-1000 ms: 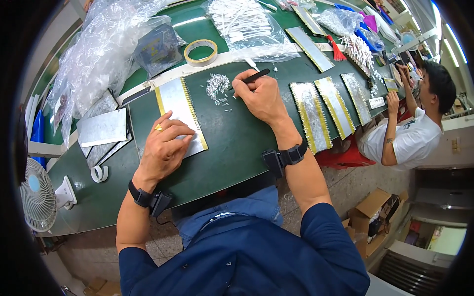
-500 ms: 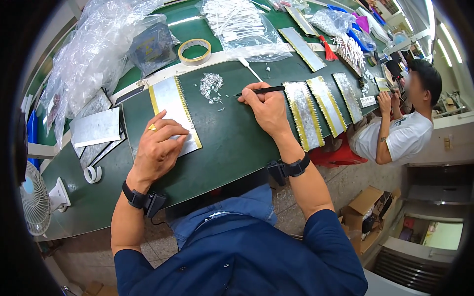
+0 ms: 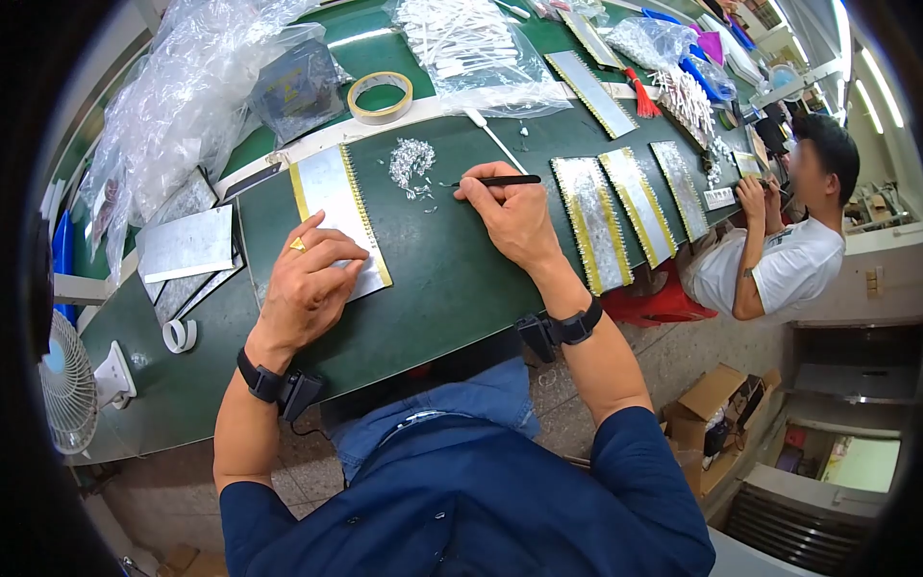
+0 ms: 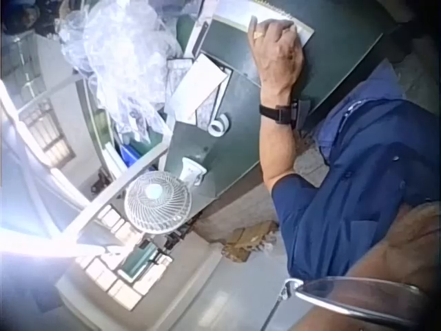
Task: The person picks up small components with tweezers and places them onto a metal plate, using the tool to align them along the edge before setting the plate aside.
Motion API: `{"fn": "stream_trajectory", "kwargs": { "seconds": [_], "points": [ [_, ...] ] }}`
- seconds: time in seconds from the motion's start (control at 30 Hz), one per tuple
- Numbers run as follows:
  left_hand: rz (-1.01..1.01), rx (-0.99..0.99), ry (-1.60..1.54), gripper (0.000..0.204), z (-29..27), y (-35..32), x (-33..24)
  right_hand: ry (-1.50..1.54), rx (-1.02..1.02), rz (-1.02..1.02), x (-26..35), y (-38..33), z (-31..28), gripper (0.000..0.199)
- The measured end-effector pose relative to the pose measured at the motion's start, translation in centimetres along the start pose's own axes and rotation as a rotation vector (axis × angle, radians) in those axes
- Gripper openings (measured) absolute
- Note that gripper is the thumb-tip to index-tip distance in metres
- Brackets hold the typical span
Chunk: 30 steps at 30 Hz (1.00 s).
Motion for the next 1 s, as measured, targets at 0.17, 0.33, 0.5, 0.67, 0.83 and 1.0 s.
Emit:
{"fn": "stream_trajectory", "kwargs": {
  "seconds": [0.17, 0.33, 0.5, 0.67, 0.83, 1.0],
  "points": [
    [-0.013, 0.003, 0.015, 0.009, -0.1, -0.3, 0.0, -0.166, 0.03, -0.34, 1.1, -2.0, 0.8, 0.013],
    [-0.018, 0.014, -0.007, 0.009, 0.0, -0.2, 0.4, -0.316, 0.174, -0.839, 1.6, -4.5, 2.1, 0.023],
    [-0.023, 0.043, 0.004, 0.009, -0.1, -0.5, 0.6, -0.298, 0.265, -0.865, 1.7, -4.3, 3.0, 0.03],
    [-0.018, 0.054, 0.018, 0.011, -0.1, -0.5, 0.7, -0.291, 0.34, -0.824, 1.8, -3.8, 3.7, 0.029],
    [0.0, 0.064, 0.051, 0.013, 0.1, -0.5, 0.5, -0.285, 0.362, -0.794, 1.8, -3.7, 3.8, 0.03],
    [0.008, 0.062, 0.065, 0.013, 0.2, -0.4, 0.6, -0.3, 0.375, -0.768, 1.9, -3.7, 3.8, 0.03]
  ]
}}
Point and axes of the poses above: each hand's wrist, its own y-axis towards the middle knuckle, its own z-axis out of the palm, x = y × z, the point moved 2 cm from there along y, towards the middle knuckle, and after that the axes turned 15 degrees about z, right-handed, at the moved point
